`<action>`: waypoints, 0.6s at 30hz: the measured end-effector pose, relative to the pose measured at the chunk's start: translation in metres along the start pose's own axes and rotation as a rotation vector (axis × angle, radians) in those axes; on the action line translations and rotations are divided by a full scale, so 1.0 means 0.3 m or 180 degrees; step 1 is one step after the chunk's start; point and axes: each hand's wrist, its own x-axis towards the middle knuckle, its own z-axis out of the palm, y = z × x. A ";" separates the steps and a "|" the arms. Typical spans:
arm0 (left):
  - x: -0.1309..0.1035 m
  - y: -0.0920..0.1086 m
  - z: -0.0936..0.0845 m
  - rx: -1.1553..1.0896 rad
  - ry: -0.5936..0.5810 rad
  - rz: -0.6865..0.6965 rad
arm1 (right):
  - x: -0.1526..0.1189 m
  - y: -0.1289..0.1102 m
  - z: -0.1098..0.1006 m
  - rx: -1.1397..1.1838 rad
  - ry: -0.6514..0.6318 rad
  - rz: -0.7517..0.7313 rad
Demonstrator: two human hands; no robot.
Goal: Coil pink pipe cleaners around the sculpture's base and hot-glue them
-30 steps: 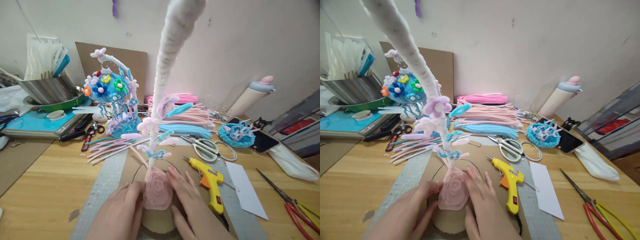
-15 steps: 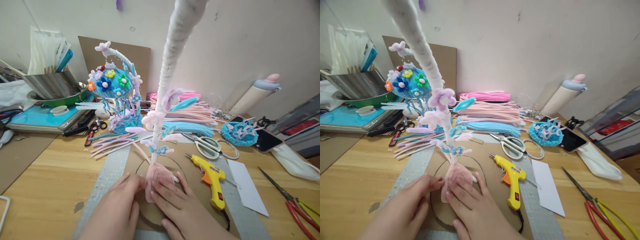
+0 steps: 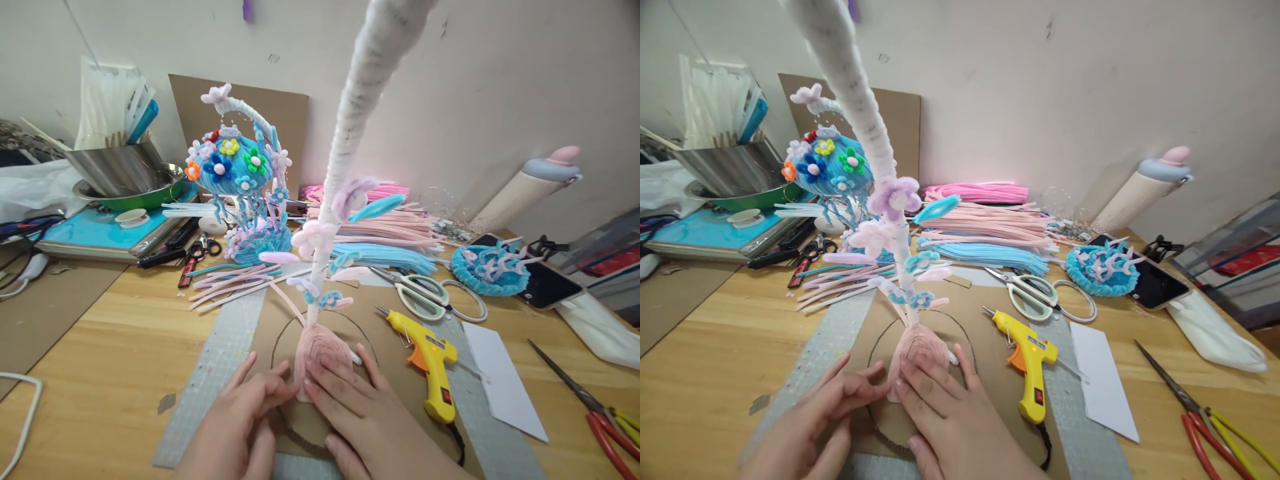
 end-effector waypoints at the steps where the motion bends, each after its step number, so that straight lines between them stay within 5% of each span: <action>1: -0.008 0.001 0.007 0.0034 0.0043 0.0055 | 0.001 -0.002 -0.001 0.0003 0.0003 0.0011; 11: -0.055 0.001 0.059 0.0006 0.0256 -0.0006 | 0.000 -0.023 -0.019 -0.0057 -0.0061 0.0071; 18: -0.052 0.014 0.080 0.0736 0.0306 0.0384 | -0.002 -0.037 -0.031 -0.0029 -0.0045 0.0102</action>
